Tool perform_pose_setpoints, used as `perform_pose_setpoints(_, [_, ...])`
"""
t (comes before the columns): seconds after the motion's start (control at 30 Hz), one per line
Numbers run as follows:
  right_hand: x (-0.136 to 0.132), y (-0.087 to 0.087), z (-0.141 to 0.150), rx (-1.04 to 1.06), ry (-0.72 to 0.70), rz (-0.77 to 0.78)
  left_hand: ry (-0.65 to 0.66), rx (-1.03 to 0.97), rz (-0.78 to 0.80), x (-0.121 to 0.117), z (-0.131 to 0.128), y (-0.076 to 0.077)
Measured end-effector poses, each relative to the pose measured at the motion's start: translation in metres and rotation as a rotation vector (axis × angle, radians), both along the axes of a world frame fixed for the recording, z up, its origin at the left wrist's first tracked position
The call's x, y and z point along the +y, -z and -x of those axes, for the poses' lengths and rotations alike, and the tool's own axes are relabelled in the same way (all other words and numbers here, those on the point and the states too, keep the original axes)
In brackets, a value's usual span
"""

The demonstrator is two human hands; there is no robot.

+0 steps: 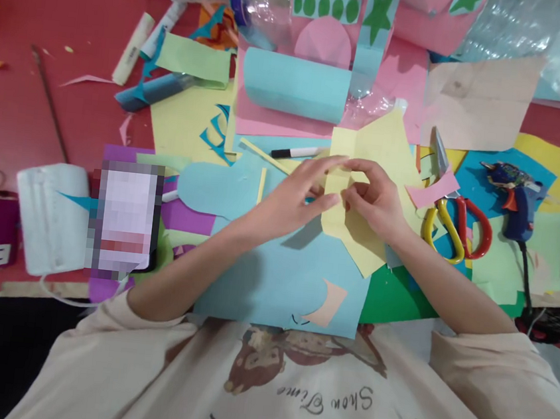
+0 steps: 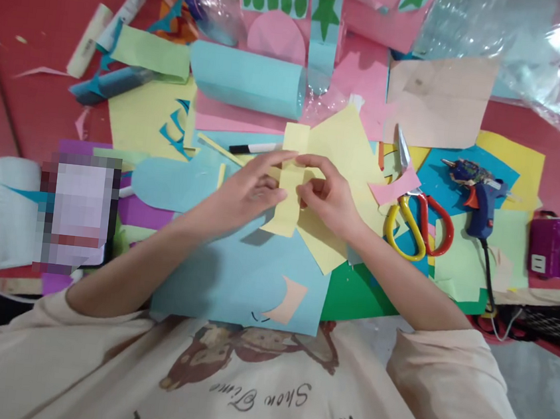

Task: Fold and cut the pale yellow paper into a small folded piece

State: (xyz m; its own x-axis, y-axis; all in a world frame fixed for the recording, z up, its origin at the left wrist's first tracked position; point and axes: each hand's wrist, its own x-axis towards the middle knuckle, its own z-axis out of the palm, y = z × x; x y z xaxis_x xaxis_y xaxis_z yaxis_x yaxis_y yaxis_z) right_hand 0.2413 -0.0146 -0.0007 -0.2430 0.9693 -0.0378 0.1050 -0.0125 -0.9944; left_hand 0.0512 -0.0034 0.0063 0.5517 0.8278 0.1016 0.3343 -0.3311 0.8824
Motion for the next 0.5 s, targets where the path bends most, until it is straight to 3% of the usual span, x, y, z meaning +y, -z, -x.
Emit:
perform_pose_setpoints(0.1, [-0.003, -0.001, 0.002, 0.012, -0.044, -0.009, -0.084, -0.239, 0.029, -0.002, -0.019, 0.025])
perform_pose_setpoints(0.17, [-0.005, -0.002, 0.003, -0.002, -0.067, -0.022, -0.116, -0.324, 0.033, -0.004, -0.021, 0.034])
perform_pose_setpoints(0.3, [-0.007, 0.0, 0.003, -0.071, -0.073, -0.078, -0.112, -0.405, 0.09, -0.003, -0.017, 0.037])
perform_pose_setpoints(0.4, [-0.004, -0.001, 0.002, -0.162, 0.001, -0.12, -0.136, -0.358, 0.116, -0.002, -0.016, 0.036])
perform_pose_setpoints(0.5, [-0.005, -0.015, -0.003, -0.288, 0.052, -0.139, -0.141, -0.311, 0.128, -0.002, -0.016, 0.036])
